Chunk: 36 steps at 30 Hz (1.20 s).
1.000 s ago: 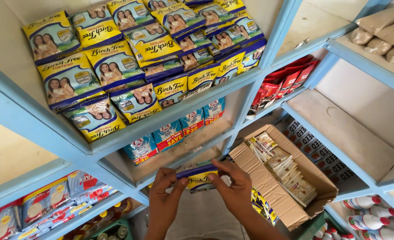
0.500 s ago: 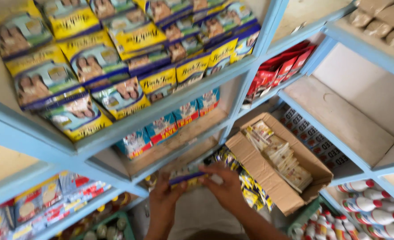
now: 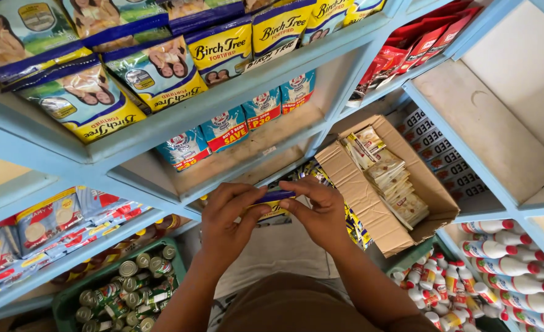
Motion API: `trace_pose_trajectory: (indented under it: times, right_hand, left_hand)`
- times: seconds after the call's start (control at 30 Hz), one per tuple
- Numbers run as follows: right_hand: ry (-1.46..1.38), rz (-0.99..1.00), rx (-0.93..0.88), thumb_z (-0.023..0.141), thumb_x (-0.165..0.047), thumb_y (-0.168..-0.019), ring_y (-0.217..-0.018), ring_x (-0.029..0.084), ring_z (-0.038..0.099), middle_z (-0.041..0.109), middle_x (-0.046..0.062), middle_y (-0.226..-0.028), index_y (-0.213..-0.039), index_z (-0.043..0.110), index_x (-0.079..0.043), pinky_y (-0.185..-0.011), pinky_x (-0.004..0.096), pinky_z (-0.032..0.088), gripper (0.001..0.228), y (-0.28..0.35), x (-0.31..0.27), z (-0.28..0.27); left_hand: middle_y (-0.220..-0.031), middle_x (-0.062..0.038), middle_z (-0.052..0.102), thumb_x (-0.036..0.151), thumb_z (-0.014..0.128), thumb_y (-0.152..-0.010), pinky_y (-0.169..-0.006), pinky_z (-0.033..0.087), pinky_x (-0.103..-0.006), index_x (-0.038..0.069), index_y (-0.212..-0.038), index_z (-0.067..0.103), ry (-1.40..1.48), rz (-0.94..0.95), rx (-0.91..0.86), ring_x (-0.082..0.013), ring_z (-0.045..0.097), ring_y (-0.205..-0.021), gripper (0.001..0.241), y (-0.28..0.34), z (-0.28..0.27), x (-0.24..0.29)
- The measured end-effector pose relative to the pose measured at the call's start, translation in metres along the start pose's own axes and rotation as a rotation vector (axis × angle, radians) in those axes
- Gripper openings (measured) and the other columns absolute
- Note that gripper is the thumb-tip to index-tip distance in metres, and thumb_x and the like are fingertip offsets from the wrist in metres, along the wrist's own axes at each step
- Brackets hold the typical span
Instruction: Organizing and stocking milk powder packets on grocery store shelves.
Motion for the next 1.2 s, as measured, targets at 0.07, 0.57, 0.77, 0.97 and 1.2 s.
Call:
trace_pose_trajectory:
  times: [0.07,0.57,0.77,0.97,1.2]
  right_hand:
    - [-0.02,0.008,-0.006,0.083,0.002,-0.081,-0.088,0.019,0.065,0.073,0.007,-0.094,-0.115,0.076,-0.004,-0.081,0.029,0.05,0.035,-0.001,-0.004,0.0]
    - [0.561,-0.181,-0.009,0.087,-0.007,-0.072,-0.086,0.026,0.059,0.062,0.012,-0.083,-0.095,0.082,-0.009,-0.076,0.035,0.048,0.023,-0.007,-0.04,-0.014]
    - [0.308,-0.206,-0.049,0.076,-0.002,-0.088,-0.086,0.021,0.069,0.071,0.009,-0.094,-0.094,0.07,-0.003,-0.076,0.032,0.054,0.009,-0.002,-0.027,-0.012]
    - [0.305,-0.138,-0.01,0.075,-0.001,-0.088,-0.075,0.019,0.065,0.068,0.009,-0.084,-0.09,0.07,-0.002,-0.068,0.031,0.051,0.006,0.003,-0.023,-0.01]
    - [0.375,-0.38,-0.101,0.079,-0.003,-0.085,-0.085,0.023,0.07,0.069,0.01,-0.095,-0.098,0.069,-0.004,-0.074,0.033,0.056,0.017,-0.009,-0.048,-0.009]
  left_hand:
    - [-0.103,-0.006,0.07,0.008,0.086,-0.078,-0.078,0.051,-0.0347,0.008,-0.111,0.076,-0.03,0.029,-0.051,-0.0224,0.066,-0.092,0.034,-0.001,-0.001,0.001]
    - [-0.086,-0.005,0.067,0.008,0.085,-0.079,-0.064,0.052,-0.0333,0.01,-0.106,0.077,-0.054,0.063,-0.129,-0.0201,0.066,-0.075,0.028,0.002,0.006,-0.006]
    - [-0.092,-0.006,0.073,0.013,0.087,-0.078,-0.068,0.057,-0.0296,0.008,-0.111,0.076,0.131,-0.109,-0.169,-0.0177,0.072,-0.079,0.035,-0.002,-0.001,0.004]
    - [-0.097,-0.007,0.075,0.011,0.087,-0.077,-0.072,0.058,-0.0293,0.008,-0.103,0.078,0.134,-0.124,-0.155,-0.018,0.073,-0.085,0.028,0.003,-0.002,0.0]
    - [-0.086,-0.005,0.072,0.008,0.086,-0.078,-0.067,0.054,-0.0296,0.006,-0.095,0.078,0.169,-0.173,-0.129,-0.0168,0.069,-0.076,0.019,0.007,-0.002,-0.001]
Point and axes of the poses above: each hand's wrist, its own y-axis away from the middle knuckle, its own z-axis out of the palm, x = y × z, the point moved 1 cm from there along -y, towards the middle knuckle
